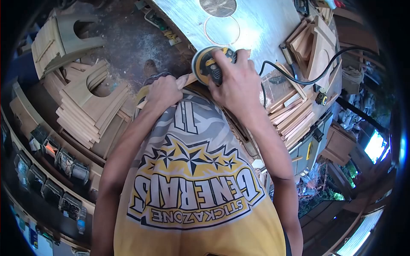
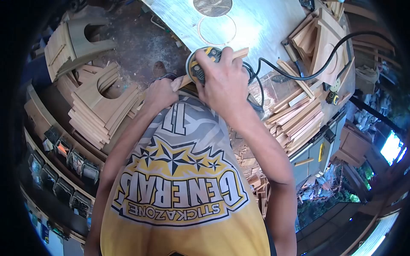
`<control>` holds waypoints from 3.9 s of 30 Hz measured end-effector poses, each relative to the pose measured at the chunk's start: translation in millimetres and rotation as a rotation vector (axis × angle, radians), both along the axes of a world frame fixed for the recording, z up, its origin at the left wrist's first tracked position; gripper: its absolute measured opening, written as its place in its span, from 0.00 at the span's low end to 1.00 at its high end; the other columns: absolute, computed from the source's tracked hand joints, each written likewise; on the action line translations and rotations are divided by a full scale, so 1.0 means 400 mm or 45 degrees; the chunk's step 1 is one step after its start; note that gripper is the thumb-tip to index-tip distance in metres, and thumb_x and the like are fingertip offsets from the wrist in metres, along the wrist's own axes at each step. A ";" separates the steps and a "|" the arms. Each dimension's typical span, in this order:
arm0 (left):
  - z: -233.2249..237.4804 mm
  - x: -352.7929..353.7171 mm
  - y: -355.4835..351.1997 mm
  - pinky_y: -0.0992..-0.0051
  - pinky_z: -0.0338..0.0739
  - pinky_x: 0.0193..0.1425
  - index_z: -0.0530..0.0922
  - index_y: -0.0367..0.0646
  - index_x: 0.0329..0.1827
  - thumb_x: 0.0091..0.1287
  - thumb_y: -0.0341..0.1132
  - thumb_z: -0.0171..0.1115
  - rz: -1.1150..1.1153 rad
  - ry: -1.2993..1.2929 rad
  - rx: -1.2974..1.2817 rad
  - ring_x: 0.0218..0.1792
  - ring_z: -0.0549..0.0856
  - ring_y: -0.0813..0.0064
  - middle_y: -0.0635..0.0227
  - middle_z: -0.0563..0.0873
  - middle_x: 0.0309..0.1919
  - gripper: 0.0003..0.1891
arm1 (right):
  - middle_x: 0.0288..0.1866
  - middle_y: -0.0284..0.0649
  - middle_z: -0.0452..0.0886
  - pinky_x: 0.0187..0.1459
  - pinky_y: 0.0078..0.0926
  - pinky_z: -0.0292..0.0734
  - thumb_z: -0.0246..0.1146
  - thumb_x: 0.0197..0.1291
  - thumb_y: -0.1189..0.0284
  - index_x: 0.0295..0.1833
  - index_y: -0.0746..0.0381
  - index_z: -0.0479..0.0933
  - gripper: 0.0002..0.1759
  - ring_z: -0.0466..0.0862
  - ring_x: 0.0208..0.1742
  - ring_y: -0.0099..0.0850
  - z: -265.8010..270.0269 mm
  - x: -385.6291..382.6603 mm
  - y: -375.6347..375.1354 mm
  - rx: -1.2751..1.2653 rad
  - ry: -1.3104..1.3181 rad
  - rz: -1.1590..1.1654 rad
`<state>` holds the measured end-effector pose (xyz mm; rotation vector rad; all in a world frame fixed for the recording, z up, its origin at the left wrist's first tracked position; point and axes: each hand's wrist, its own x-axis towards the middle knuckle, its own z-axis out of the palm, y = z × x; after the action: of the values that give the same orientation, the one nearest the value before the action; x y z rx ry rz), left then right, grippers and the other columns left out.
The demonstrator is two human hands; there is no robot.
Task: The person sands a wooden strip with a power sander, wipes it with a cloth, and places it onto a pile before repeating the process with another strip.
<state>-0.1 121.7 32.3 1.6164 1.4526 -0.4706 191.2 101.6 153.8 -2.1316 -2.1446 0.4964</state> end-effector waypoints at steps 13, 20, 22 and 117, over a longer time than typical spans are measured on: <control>0.007 0.003 0.016 0.51 0.84 0.59 0.90 0.36 0.47 0.60 0.41 0.70 0.053 -0.006 0.083 0.50 0.90 0.41 0.38 0.91 0.43 0.18 | 0.47 0.59 0.75 0.41 0.53 0.84 0.76 0.55 0.66 0.61 0.50 0.77 0.27 0.83 0.44 0.57 -0.022 0.187 0.053 0.153 -0.181 -0.123; 0.004 0.017 0.022 0.51 0.84 0.60 0.89 0.32 0.47 0.60 0.42 0.72 0.016 -0.045 0.089 0.52 0.90 0.39 0.35 0.90 0.45 0.21 | 0.51 0.60 0.75 0.41 0.53 0.83 0.77 0.55 0.66 0.59 0.48 0.77 0.25 0.83 0.45 0.59 -0.012 0.028 0.008 0.053 -0.066 0.017; 0.015 0.024 0.021 0.51 0.84 0.60 0.89 0.32 0.47 0.59 0.42 0.73 0.027 -0.033 0.082 0.52 0.90 0.39 0.35 0.90 0.45 0.21 | 0.52 0.61 0.74 0.41 0.55 0.83 0.77 0.54 0.66 0.59 0.47 0.77 0.27 0.83 0.45 0.60 -0.018 0.001 -0.008 0.050 -0.067 0.068; 0.146 0.168 1.062 0.46 0.77 0.56 0.77 0.32 0.53 0.79 0.47 0.60 0.267 -0.656 1.089 0.52 0.84 0.39 0.39 0.82 0.48 0.21 | 0.57 0.49 0.74 0.48 0.52 0.81 0.80 0.52 0.54 0.65 0.49 0.77 0.35 0.80 0.53 0.51 -0.071 0.303 0.145 0.211 0.047 -0.690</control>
<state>66.9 546.5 90.8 1.9758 1.4589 0.7477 312.5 159.5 125.4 -2.4369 -1.4306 0.2893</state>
